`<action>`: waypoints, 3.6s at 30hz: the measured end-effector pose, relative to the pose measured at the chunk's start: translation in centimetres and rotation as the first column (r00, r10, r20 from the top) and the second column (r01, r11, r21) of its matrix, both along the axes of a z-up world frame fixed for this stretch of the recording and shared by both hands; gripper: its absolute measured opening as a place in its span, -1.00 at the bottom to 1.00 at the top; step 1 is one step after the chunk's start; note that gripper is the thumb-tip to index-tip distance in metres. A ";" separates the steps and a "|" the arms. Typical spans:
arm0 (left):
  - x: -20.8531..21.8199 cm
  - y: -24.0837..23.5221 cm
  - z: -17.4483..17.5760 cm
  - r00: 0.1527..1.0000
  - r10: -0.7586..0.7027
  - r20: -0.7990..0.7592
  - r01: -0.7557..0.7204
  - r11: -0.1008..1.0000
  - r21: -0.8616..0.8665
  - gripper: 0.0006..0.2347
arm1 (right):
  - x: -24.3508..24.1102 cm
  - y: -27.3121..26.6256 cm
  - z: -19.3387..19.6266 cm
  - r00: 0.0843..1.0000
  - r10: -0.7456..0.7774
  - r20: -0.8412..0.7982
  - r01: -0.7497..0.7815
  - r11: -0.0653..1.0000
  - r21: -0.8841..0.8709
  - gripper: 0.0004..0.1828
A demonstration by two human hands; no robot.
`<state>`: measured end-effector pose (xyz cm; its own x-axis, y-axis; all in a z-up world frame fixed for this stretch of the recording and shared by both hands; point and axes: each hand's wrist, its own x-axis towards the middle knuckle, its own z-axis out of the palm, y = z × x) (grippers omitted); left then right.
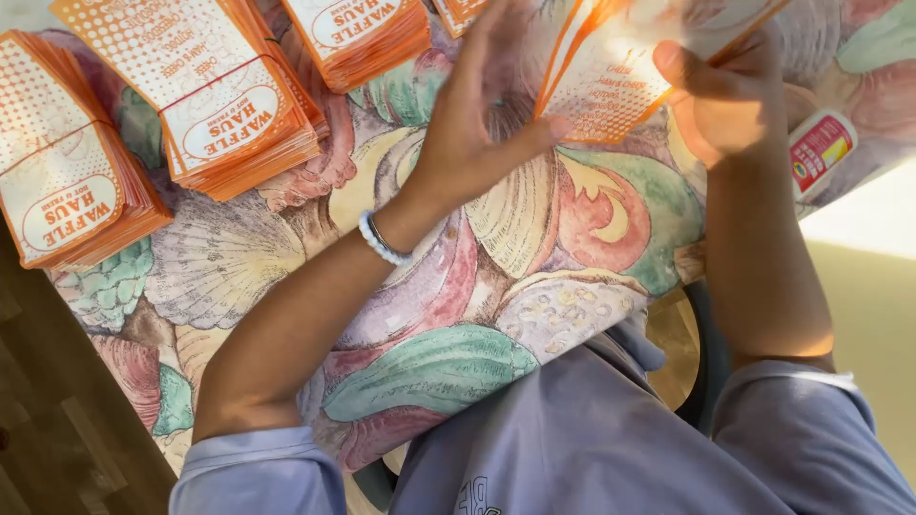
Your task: Applying glue to the edges of paper bags and folding them to seal the bottom or assemble the bag.
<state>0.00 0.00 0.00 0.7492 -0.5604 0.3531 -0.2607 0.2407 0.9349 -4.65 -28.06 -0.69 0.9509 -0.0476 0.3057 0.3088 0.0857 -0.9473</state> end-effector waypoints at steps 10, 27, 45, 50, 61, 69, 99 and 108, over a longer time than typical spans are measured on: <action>-1.1 -4.5 -2.0 0.970 0.208 -0.129 -0.217 0.974 -0.059 -0.86 | -3.0 1.9 -0.9 0.852 -0.516 -0.091 0.478 0.837 -0.267 -0.59; -2.8 -3.5 -2.6 0.964 0.015 -0.266 -0.067 0.980 -0.185 -0.75 | -6.9 1.8 -1.2 0.901 -0.424 0.093 0.434 0.878 -0.202 -0.62; -4.2 -2.1 0.6 0.957 0.287 0.036 -0.289 0.953 0.093 -0.79 | -8.3 0.8 -3.5 0.830 -0.557 0.016 0.550 0.814 -0.185 -0.68; -3.5 -2.1 0.8 0.967 0.229 0.111 -0.235 0.971 0.040 -0.80 | -8.7 2.0 -2.0 0.804 -0.595 -0.008 0.568 0.772 -0.286 -0.68; -2.3 -2.1 -2.0 0.979 0.205 -0.021 -0.199 0.968 0.153 -0.63 | -9.2 0.5 -4.6 0.759 -0.650 0.022 0.577 0.657 -0.486 -0.87; -2.1 -2.9 -1.9 0.993 0.106 0.057 -0.118 0.951 0.286 -0.60 | -8.9 1.7 -3.3 0.768 -0.617 -0.168 0.436 0.698 -0.568 -0.75; -1.9 -2.8 -2.2 0.978 0.208 -0.026 -0.189 0.930 0.316 -0.56 | -7.0 3.1 -0.8 0.702 -0.680 -0.210 0.510 0.687 -0.517 -0.77; -2.3 -2.6 -2.7 0.976 0.218 -0.009 -0.205 0.930 0.305 -0.54 | -7.1 1.7 0.0 0.795 -0.543 -0.270 0.447 0.825 -0.345 -0.82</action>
